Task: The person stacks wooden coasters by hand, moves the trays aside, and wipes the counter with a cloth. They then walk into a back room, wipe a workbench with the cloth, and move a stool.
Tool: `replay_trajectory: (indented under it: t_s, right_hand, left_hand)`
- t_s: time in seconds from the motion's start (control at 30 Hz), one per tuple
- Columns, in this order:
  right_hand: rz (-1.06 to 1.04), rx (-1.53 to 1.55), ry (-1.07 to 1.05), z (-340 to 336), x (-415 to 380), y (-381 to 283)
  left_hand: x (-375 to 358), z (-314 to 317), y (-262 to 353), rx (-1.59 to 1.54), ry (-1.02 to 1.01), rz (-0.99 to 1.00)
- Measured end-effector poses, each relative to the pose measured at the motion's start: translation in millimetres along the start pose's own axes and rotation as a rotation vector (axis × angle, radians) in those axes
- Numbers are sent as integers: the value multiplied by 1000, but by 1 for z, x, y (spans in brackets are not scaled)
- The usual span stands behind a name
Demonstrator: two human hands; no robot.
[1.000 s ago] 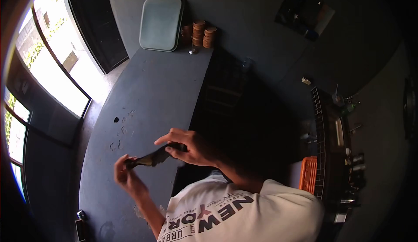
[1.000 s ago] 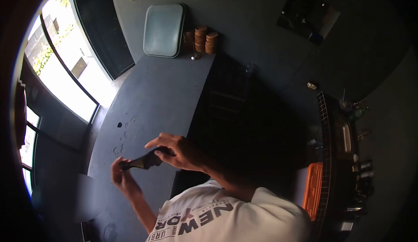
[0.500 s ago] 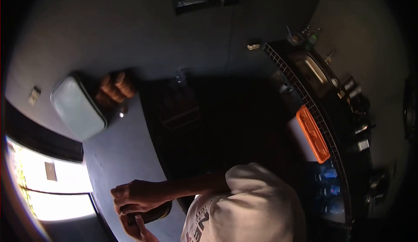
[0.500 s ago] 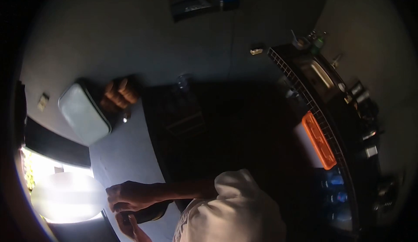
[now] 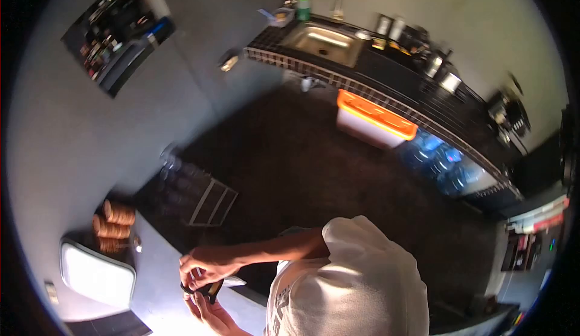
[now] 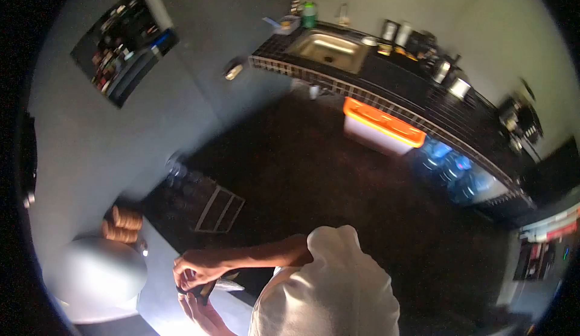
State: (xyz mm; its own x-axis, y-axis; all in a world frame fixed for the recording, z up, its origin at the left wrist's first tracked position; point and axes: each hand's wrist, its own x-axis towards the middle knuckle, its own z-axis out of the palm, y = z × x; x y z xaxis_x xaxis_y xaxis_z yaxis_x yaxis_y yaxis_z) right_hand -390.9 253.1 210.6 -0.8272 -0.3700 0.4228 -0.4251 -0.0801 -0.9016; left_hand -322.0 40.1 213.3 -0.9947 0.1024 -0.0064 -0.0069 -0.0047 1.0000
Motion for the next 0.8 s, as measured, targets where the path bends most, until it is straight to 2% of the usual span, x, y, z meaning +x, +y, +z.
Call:
replay_trajectory:
  t_s: [0.03,0.07,0.1,0.17,0.2,0.3,0.37,0.43,0.5,0.57,0.6,0.7,0.8]
  right_hand:
    - [44,5,0,-6,-14,-10]
    - [33,-110,74,-1,-29,-10]
    - [99,-85,79,0,-41,-8]
    - [9,-233,246,2,-69,-15]
    - [96,-281,208,-2,-80,-24]
    - [97,-297,232,-6,-108,-29]
    - [117,-308,288,-11,-124,-26]
    - [71,-271,352,-15,-136,-32]
    - [113,-384,381,-18,-146,-39]
    - [183,-376,419,-17,-151,-44]
    - [175,-345,522,-10,-156,-52]
    - [180,-322,603,3,-163,-42]
    - [184,-298,618,14,-167,-47]
  left_hand:
    - [0,25,22,-198,-51,-57]
    - [0,36,25,-168,-86,-85]
    - [3,39,21,-206,-167,-83]
    - [12,33,-5,-274,-318,-81]
    - [15,28,-28,-246,-309,-38]
    - [3,75,-1,-298,-379,-95]
    - [2,88,-7,-345,-375,-127]
    - [11,78,-50,-460,-346,-185]
    - [13,76,-64,-503,-392,-187]
    - [-1,90,-51,-474,-397,-170]
    - [-8,95,-47,-486,-380,-196]
    - [-13,87,-70,-456,-332,-189]
    - [-30,88,-68,-472,-300,-181]
